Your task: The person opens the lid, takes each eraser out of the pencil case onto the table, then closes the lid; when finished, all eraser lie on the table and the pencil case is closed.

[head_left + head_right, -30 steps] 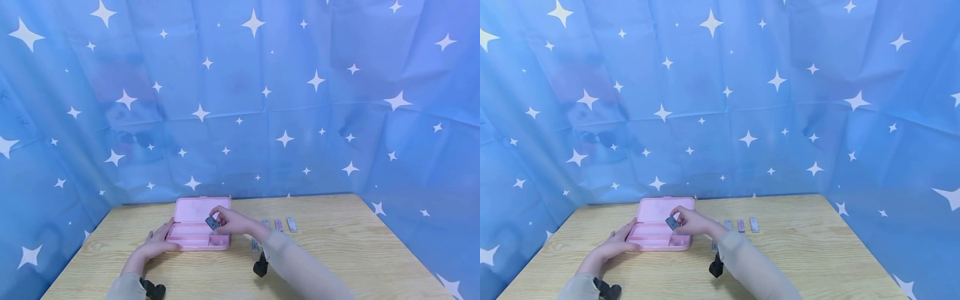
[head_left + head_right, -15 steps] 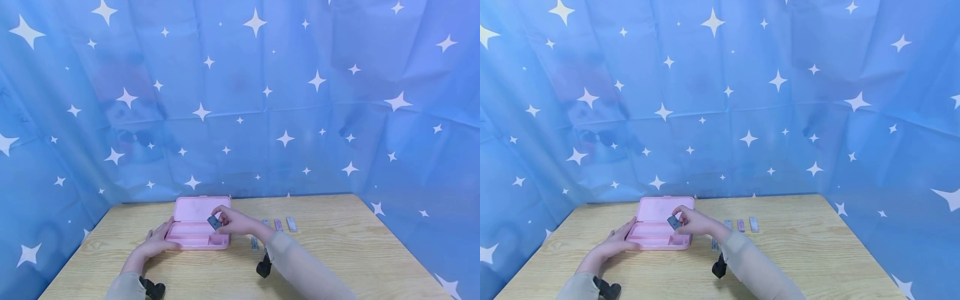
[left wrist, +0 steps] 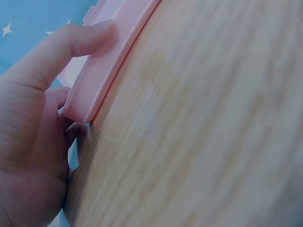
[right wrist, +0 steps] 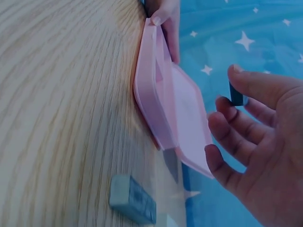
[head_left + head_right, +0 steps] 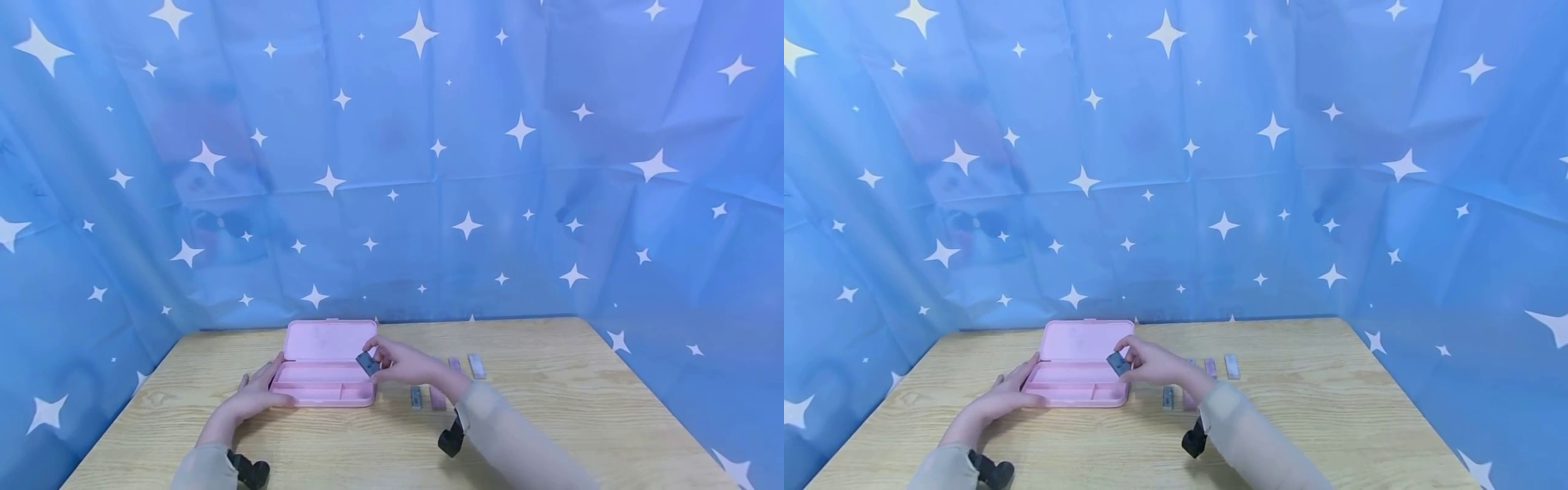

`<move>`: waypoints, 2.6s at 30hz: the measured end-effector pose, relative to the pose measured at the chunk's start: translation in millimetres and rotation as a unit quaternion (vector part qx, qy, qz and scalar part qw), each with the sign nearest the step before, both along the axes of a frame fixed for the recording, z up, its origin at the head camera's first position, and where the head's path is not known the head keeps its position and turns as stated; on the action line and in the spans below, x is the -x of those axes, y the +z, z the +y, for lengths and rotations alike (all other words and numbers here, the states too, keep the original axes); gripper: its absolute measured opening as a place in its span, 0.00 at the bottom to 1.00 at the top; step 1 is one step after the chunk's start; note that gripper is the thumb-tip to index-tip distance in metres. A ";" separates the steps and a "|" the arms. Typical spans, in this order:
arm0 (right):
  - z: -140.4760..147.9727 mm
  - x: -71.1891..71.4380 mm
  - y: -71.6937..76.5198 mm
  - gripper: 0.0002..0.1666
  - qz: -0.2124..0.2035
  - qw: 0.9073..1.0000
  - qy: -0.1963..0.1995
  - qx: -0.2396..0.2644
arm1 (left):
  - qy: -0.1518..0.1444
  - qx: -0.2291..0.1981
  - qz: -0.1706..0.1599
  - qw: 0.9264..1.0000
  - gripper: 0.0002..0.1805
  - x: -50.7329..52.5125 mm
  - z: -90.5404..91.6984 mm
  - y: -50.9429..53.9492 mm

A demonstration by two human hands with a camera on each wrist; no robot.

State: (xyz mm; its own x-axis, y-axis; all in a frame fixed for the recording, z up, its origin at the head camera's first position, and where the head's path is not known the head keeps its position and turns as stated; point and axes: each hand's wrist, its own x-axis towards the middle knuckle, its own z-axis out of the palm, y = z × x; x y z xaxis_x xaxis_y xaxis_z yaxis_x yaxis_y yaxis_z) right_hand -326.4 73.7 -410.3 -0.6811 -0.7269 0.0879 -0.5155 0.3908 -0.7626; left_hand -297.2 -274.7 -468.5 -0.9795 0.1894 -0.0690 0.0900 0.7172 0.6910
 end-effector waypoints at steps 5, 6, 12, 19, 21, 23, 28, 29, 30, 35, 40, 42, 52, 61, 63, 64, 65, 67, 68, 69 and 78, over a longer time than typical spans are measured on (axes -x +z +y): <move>14.6 -4.7 3.1 0.27 -0.011 1.000 -0.001 0.011 | -0.003 -0.002 -0.002 1.000 0.66 0.2 -0.6 -0.1; 17.7 -5.5 3.3 0.27 -0.012 1.000 0.000 0.012 | -0.003 -0.003 -0.003 1.000 0.66 -0.2 -0.2 0.1; 39.8 -10.6 1.0 0.28 -0.014 1.000 0.000 0.013 | -0.002 -0.005 0.000 1.000 0.66 -1.9 0.4 -0.4; 68.3 -22.3 -2.4 0.27 -0.018 0.999 -0.044 0.010 | -0.001 0.001 -0.005 1.000 0.66 -1.2 -0.3 0.3; 76.6 -25.4 -3.6 0.27 -0.016 0.998 -0.055 0.012 | -0.002 0.001 -0.005 1.000 0.66 -0.8 -0.1 0.8; 85.0 -28.5 -5.8 0.28 -0.015 0.998 -0.062 0.018 | -0.002 0.003 -0.006 1.000 0.66 -0.6 0.0 1.0; 107.5 -37.1 -10.8 0.29 -0.015 0.996 -0.086 0.024 | -0.003 0.004 -0.008 1.000 0.66 0.3 0.2 1.7; 112.8 -38.8 -11.8 0.29 -0.012 0.995 -0.092 0.023 | -0.004 0.004 -0.008 1.000 0.66 0.7 0.6 1.9; 118.1 -40.6 -12.7 0.29 -0.010 0.995 -0.098 0.024 | -0.006 0.004 -0.007 1.000 0.66 1.1 1.1 2.2; 143.2 -47.7 -17.7 0.29 -0.005 0.993 -0.116 0.030 | -0.010 0.005 -0.002 1.000 0.65 0.8 3.0 4.2; 159.8 -54.4 -22.9 0.28 -0.009 0.991 -0.132 0.024 | -0.012 0.006 -0.006 1.000 0.65 -1.9 1.1 3.1; 163.8 -56.7 -25.1 0.28 -0.013 0.989 -0.145 0.023 | -0.014 0.004 -0.006 1.000 0.64 -2.3 0.0 2.0; 172.8 -55.7 -34.2 0.26 -0.008 0.981 -0.193 -0.003 | -0.014 0.001 -0.012 1.000 0.65 -3.8 0.6 2.4; 172.3 -57.8 -38.9 0.26 0.015 0.971 -0.235 -0.035 | -0.017 0.005 -0.009 1.000 0.65 -5.1 -0.7 4.9; 172.0 -57.3 -39.7 0.26 0.017 0.968 -0.246 -0.042 | -0.017 0.005 -0.009 1.000 0.65 -4.4 -1.7 4.9; 171.8 -57.0 -40.1 0.26 0.016 0.967 -0.251 -0.044 | -0.018 0.005 -0.009 1.000 0.65 -4.0 -2.3 4.8; 171.6 -56.8 -40.2 0.25 0.014 0.965 -0.257 -0.046 | -0.018 0.004 -0.008 1.000 0.65 -3.6 -2.8 4.7; 171.2 -56.6 -40.2 0.26 0.011 0.963 -0.264 -0.048 | -0.018 0.005 -0.008 1.000 0.64 -3.0 -3.6 4.7; 170.9 -56.3 -40.5 0.26 0.010 0.962 -0.267 -0.050 | -0.018 0.008 -0.007 1.000 0.64 -2.9 -3.9 4.7; 170.6 -56.3 -40.6 0.26 0.010 0.962 -0.270 -0.051 | -0.018 0.009 -0.006 1.000 0.64 -2.8 -4.1 4.7; 169.7 -56.2 -41.9 0.27 0.012 0.960 -0.270 -0.069 | -0.015 0.016 -0.006 1.000 0.64 -5.5 -3.7 4.8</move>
